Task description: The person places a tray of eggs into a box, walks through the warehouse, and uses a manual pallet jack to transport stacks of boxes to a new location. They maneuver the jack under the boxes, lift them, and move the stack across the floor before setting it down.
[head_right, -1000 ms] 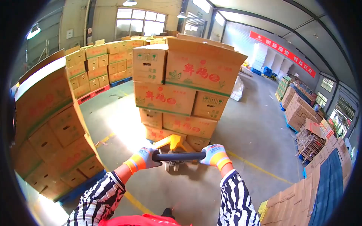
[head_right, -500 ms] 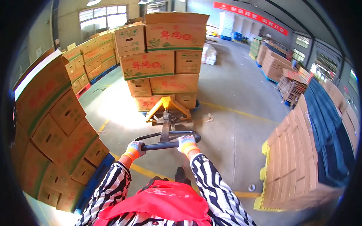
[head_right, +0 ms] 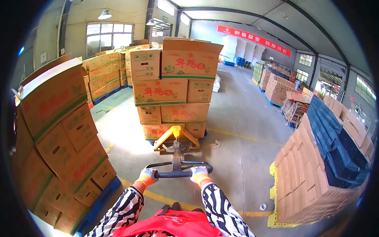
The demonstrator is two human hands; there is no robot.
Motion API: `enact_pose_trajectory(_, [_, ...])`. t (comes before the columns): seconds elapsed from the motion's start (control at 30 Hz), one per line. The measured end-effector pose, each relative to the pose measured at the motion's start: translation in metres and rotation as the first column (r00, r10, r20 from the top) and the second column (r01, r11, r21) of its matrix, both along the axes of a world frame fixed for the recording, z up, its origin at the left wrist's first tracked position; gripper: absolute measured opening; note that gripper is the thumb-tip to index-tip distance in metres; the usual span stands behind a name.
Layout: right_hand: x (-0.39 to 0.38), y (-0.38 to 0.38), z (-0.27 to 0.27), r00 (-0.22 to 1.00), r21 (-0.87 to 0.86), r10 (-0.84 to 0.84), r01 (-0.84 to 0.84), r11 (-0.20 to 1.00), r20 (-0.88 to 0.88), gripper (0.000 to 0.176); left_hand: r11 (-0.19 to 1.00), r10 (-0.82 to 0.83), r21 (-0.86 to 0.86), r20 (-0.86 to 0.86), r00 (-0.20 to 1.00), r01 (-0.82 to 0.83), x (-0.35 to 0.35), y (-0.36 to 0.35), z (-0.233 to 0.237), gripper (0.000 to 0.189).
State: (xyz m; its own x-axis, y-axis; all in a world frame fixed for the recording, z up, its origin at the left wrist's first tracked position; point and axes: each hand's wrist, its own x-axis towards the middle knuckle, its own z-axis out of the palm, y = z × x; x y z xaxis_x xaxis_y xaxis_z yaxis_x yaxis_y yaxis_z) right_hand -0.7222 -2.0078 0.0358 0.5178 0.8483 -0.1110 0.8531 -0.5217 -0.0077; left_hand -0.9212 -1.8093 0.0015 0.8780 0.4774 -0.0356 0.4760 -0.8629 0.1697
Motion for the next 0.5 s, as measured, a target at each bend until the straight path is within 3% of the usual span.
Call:
enact_pose_trajectory(0.27, [-0.033, -0.034, 0.010, 0.998, 0.003, 0.031, -0.032, 0.999, 0.048, 0.026, 0.998, 0.037, 0.045, 0.114, 0.993, -0.042, -0.033, -0.038, 0.009, 0.012])
enact_pose_trajectory(0.5, [-0.056, -0.068, 0.003, 0.997, 0.082, 0.060, -0.063, 0.995, 0.040, 0.022, 0.999, 0.049, 0.015, 0.106, 0.993, -0.050, -0.062, -0.074, 0.018, 0.020])
